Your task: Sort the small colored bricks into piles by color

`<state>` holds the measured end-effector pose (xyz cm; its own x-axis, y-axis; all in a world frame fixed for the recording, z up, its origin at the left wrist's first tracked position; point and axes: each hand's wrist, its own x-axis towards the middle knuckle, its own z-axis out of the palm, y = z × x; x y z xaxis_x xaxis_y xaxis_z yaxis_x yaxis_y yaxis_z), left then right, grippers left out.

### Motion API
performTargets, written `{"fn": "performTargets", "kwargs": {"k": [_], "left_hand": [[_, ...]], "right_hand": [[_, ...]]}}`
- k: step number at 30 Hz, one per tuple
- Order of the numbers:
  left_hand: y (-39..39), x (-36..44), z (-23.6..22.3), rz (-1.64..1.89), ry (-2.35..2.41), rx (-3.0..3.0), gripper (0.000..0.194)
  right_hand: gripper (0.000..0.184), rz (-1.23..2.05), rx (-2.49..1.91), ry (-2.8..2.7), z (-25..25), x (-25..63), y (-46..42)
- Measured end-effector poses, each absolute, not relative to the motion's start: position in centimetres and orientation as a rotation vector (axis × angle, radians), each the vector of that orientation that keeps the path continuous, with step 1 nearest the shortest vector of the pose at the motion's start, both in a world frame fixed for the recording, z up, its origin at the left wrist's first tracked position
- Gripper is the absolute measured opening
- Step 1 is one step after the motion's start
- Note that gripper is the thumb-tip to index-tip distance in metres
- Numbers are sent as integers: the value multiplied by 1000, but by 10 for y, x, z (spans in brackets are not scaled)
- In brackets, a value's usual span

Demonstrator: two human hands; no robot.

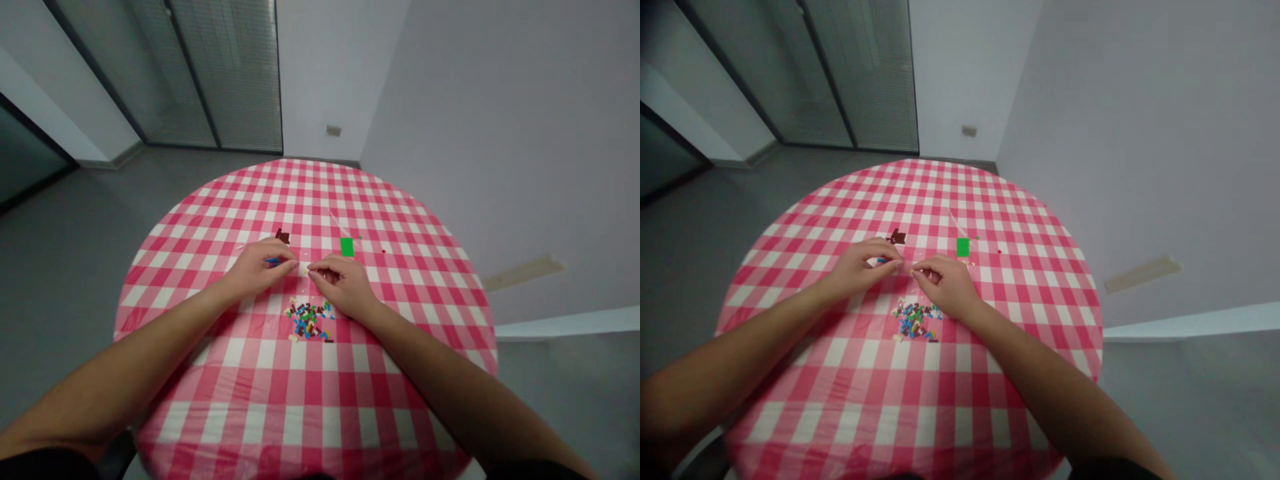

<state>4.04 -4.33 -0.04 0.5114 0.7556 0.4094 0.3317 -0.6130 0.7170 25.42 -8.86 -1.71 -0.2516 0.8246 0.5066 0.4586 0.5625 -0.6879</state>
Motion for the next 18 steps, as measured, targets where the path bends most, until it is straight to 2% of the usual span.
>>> {"fn": "performTargets", "kwargs": {"k": [9, 14, 18], "left_hand": [[-31, 26, 3, 923, 1103, 2028, 18], [-32, 23, 8, 535, 717, 2296, 13], [-39, 30, 8, 325, 517, 2447, 17]], "right_hand": [[11, 546, -1174, -1800, -19, 260, -82], [11, 524, -1203, -1779, -22, 265, -78], [11, 544, -1195, -1805, -21, 263, -80]]}}
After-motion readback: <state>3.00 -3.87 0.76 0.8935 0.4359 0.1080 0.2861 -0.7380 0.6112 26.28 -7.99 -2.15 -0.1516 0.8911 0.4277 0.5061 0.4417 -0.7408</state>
